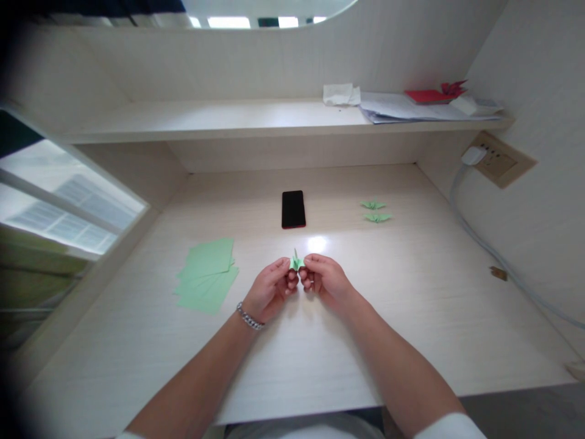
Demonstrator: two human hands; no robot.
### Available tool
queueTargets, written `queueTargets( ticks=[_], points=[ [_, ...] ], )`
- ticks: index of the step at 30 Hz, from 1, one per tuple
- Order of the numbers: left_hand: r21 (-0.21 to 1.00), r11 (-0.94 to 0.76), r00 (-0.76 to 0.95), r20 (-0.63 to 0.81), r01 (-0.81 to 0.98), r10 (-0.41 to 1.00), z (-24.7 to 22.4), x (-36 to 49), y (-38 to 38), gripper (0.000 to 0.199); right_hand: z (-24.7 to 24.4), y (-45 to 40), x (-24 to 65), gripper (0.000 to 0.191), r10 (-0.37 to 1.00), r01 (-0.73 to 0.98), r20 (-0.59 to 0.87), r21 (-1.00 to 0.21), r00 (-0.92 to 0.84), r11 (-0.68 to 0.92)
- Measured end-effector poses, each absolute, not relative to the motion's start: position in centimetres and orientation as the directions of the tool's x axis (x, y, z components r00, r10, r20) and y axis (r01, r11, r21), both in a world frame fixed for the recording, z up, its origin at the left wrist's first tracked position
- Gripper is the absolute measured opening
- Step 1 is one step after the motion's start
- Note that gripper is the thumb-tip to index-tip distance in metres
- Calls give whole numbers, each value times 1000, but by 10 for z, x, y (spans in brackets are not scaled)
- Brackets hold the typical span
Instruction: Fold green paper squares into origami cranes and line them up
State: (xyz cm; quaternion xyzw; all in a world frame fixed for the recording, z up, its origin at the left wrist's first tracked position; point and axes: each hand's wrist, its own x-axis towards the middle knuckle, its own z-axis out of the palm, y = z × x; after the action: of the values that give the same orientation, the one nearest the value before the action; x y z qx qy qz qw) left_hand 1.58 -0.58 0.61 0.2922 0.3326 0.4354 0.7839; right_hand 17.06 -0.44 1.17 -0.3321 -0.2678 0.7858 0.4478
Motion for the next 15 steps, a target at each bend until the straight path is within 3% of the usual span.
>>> queueTargets(
  ticks=[7,15],
  points=[
    [650,456,416,-228,-608,880,6,17,-8,22,11,-9,164,15,884,-641,-233,-616,-406,-457],
    [642,417,420,-160,-643,893,3,18,-11,21,12,-12,161,16,894,-680,-196,-591,-402,-435]
  ],
)
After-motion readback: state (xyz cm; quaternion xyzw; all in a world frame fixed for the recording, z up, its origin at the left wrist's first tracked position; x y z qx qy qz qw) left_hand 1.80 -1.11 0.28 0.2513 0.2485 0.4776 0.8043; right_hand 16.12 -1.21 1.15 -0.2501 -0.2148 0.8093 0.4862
